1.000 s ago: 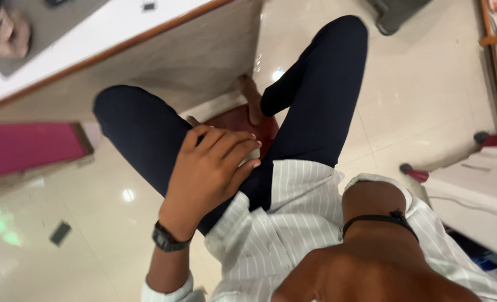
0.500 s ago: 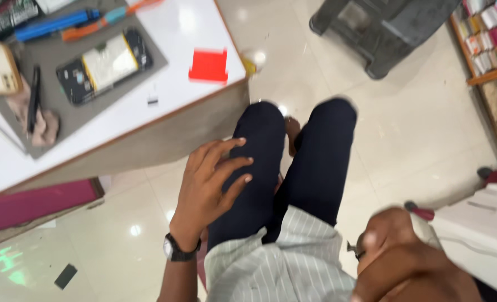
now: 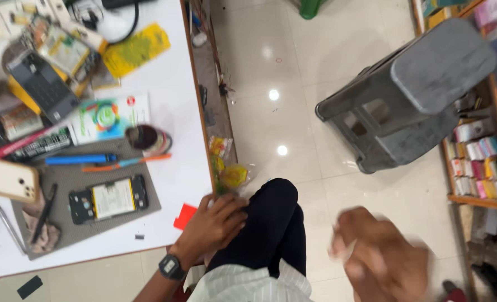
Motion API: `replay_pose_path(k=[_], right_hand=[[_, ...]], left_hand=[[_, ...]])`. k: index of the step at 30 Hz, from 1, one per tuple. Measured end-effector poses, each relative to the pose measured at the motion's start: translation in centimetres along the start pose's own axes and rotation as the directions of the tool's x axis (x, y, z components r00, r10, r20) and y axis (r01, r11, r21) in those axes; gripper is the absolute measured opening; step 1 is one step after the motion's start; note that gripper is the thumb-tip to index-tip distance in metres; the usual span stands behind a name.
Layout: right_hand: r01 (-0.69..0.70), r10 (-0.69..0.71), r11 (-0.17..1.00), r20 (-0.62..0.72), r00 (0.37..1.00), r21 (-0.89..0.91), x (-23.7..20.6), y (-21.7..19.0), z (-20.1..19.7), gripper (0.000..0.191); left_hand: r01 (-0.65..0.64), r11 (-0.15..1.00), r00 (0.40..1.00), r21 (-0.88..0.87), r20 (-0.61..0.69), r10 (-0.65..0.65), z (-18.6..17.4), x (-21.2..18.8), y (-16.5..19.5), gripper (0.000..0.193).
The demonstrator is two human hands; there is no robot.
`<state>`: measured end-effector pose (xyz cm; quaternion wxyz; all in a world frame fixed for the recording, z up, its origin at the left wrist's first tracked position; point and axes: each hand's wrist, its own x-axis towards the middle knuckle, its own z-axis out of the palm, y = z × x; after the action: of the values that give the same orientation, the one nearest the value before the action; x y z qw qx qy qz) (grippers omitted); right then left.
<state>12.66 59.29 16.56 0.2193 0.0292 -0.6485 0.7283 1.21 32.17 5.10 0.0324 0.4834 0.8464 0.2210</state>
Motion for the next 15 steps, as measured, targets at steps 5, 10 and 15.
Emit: replay_pose_path(k=[5, 10, 15], right_hand=[[-0.262, 0.262, 0.965, 0.012, 0.965, -0.007, 8.7, 0.3, -0.5, 0.023], [-0.283, 0.383, 0.908, 0.340, 0.859, -0.308, 19.3, 2.4, 1.5, 0.023], [-0.268, 0.622, 0.730, 0.448, 0.642, -0.629, 32.0, 8.3, 3.3, 0.026]], left_hand=[[0.106, 0.990, 0.994, -0.088, -0.024, -0.109, -2.7, 1.9, 0.3, 0.022], [0.151, 0.988, 0.985, -0.006, -0.083, -0.151, -5.2, 4.8, 0.3, 0.025], [0.319, 0.948, 0.944, 0.026, -0.094, -0.315, -5.2, 8.8, -1.9, 0.025]])
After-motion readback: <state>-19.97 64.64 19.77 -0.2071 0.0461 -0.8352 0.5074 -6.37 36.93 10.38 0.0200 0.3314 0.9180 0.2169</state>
